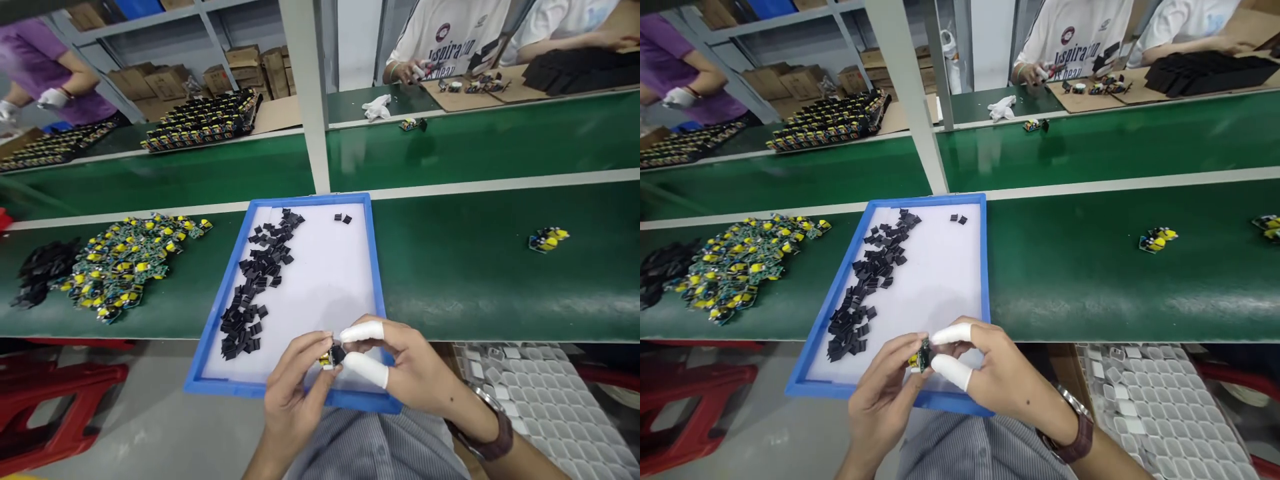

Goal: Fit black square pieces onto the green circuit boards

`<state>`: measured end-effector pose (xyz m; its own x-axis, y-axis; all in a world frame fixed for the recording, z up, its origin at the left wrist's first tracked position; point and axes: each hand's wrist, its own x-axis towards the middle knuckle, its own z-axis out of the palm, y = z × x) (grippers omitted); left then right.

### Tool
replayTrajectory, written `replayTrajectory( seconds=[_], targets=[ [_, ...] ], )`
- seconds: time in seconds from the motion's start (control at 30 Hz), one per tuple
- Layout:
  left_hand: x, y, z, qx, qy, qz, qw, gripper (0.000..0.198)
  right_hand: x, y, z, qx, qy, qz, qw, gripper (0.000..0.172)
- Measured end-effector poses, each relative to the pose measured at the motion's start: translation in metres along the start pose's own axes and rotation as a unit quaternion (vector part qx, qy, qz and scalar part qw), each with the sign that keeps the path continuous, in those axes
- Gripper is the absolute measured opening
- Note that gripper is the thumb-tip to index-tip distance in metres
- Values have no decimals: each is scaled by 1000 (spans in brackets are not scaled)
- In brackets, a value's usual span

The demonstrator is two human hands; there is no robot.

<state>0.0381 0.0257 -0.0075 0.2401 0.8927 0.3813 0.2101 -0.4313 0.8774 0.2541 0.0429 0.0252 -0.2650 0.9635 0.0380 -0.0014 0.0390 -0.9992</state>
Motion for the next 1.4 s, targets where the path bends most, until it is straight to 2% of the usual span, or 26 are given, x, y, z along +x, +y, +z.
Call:
replayTrajectory(
  seconds=[0.13, 0.23, 0.27, 0.3, 0.37, 0.4, 0.43, 0.5, 0.6, 0.67, 0.73, 1.1, 1.4],
  targets=[
    [7, 5, 0, 20, -52, 27, 998, 55, 5, -2, 14, 27, -21, 33, 999, 11],
    [9, 6, -17, 89, -86, 57, 991, 54, 2, -1, 2, 23, -16, 42, 999, 7],
    [9, 5, -26, 122, -70, 56, 988, 53, -1, -1, -8, 20, 19, 39, 999, 6],
    [8, 5, -35, 146, -31, 45, 988, 51, -4, 0, -19, 17, 77, 36, 996, 5],
    [8, 4, -49, 142, 86, 4, 986, 49, -10, 1, -40, 21, 215, 47, 975, 6],
    [7, 4, -52, 115, 132, -16, 984, 48, -12, 2, -46, 27, 261, 58, 963, 8],
    [7, 5, -51, 81, 149, -24, 985, 47, -14, 2, -47, 39, 267, 70, 960, 10],
    [8, 9, -38, 21, 124, -17, 992, 46, -15, 3, -36, 82, 212, 76, 971, 12],
    [10, 15, -10, -31, 70, -1, 997, 47, -12, 3, 0, 131, 123, 40, 983, 9],
    [10, 17, 3, -48, 62, -2, 997, 48, -8, 2, 21, 120, 118, 10, 986, 9],
    [10, 18, 8, -57, 61, -5, 996, 48, -5, 0, 32, 105, 123, -10, 987, 11],
    [10, 21, 6, -45, 62, 17, 997, 45, -8, -1, 37, 55, 130, -50, 989, 16],
    [9, 22, 6, -43, 59, 34, 997, 49, -10, 0, 37, 73, 122, -64, 988, 17]
  ],
)
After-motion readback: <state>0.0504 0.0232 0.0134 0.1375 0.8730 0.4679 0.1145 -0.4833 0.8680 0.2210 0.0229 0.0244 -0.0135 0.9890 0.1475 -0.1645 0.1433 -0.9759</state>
